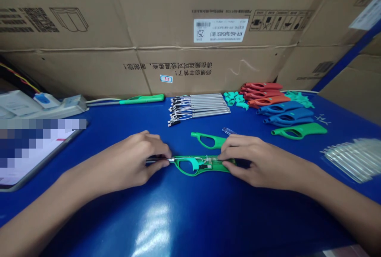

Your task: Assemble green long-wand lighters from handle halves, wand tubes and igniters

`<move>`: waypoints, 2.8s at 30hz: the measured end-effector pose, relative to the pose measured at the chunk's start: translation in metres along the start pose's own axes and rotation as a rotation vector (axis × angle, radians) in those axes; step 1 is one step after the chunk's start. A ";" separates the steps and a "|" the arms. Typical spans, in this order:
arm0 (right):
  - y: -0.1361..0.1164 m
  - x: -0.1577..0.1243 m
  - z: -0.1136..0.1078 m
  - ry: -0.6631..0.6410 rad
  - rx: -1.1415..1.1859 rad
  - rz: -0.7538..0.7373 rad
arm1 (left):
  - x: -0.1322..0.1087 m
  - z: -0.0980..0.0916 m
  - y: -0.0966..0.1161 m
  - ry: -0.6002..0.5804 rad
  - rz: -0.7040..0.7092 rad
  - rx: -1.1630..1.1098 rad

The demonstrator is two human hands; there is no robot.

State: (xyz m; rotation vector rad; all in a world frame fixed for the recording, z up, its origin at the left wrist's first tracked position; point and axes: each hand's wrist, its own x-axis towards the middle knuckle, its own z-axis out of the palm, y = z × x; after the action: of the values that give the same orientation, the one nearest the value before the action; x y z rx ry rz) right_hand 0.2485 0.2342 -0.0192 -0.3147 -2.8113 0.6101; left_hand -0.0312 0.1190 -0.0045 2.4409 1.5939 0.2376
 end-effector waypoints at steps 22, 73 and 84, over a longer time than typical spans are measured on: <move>0.001 0.001 0.000 0.007 -0.012 -0.007 | 0.004 0.002 0.006 0.017 0.003 0.043; -0.001 0.000 0.000 -0.017 -0.001 0.039 | 0.004 0.010 0.017 -0.014 -0.054 -0.045; 0.016 -0.005 -0.018 0.027 -0.372 0.140 | 0.002 0.004 0.011 0.042 -0.095 -0.021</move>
State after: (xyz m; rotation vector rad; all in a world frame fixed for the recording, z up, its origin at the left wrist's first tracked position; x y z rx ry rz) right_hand 0.2609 0.2539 -0.0112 -0.5873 -2.8813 0.1001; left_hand -0.0200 0.1158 -0.0059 2.3519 1.7111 0.2902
